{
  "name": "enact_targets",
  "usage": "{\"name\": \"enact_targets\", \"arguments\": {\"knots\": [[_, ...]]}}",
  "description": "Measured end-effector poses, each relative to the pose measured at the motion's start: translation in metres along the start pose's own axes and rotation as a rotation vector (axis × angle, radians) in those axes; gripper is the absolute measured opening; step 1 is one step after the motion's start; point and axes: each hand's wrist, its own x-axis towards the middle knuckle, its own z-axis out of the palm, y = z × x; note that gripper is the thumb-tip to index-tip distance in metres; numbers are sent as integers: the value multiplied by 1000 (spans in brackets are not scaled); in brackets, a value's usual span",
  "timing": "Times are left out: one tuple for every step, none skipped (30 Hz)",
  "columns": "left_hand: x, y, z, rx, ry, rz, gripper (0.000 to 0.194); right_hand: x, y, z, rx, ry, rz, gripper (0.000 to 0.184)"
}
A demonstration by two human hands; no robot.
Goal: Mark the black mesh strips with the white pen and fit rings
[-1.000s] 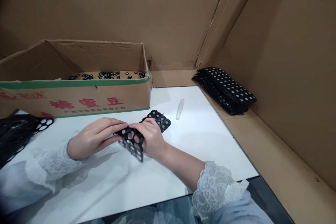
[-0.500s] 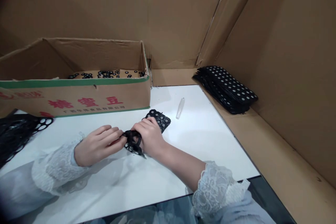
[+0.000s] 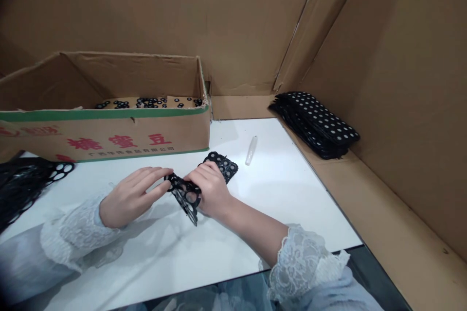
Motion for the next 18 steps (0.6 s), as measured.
{"name": "enact_targets", "arguments": {"knots": [[0,0,-1,5,12,29,13,0,0,0,1,-5,9,7],[0,0,-1,17,29,52,12,-1,1,0,1,-13,21,7],[0,0,-1,34,49,67,13,-1,1,0,-1,-22,36,7],[0,0,-1,51,62,77,13,0,1,0,-7,-30,50,8],[1,0,-1,66,58,85,13,0,1,1,-16,-36,62,9],[1,1,-1,76,39,96,13,0,1,1,-27,-39,70,9],[2,1,-1,81,14,116,13,1,1,1,-38,-41,77,10],[3,1,-1,86,-13,135,14,1,1,1,-52,-43,82,10],[5,2,-1,89,-42,152,14,2,1,0,-66,-50,84,11],[6,2,-2,92,-67,163,15,3,2,0,-81,-64,85,12],[8,2,-3,91,-80,168,16,3,3,0,-98,-81,89,14],[9,3,-4,83,-82,168,16,4,3,0,-115,-95,96,15],[10,3,-7,61,-68,159,17,5,4,0,-131,-105,107,17],[9,3,-10,24,-44,133,17,6,5,0,-144,-109,121,17],[8,2,-14,-18,-8,84,18,7,5,0,-154,-108,133,17],[6,-1,-19,-52,32,5,19,7,5,1,-163,-105,140,17],[2,-5,-25,-76,75,-101,21,8,5,2,-172,-104,145,15],[-2,-11,-31,-102,116,-221,26,8,5,3,-177,-108,150,14]]}}
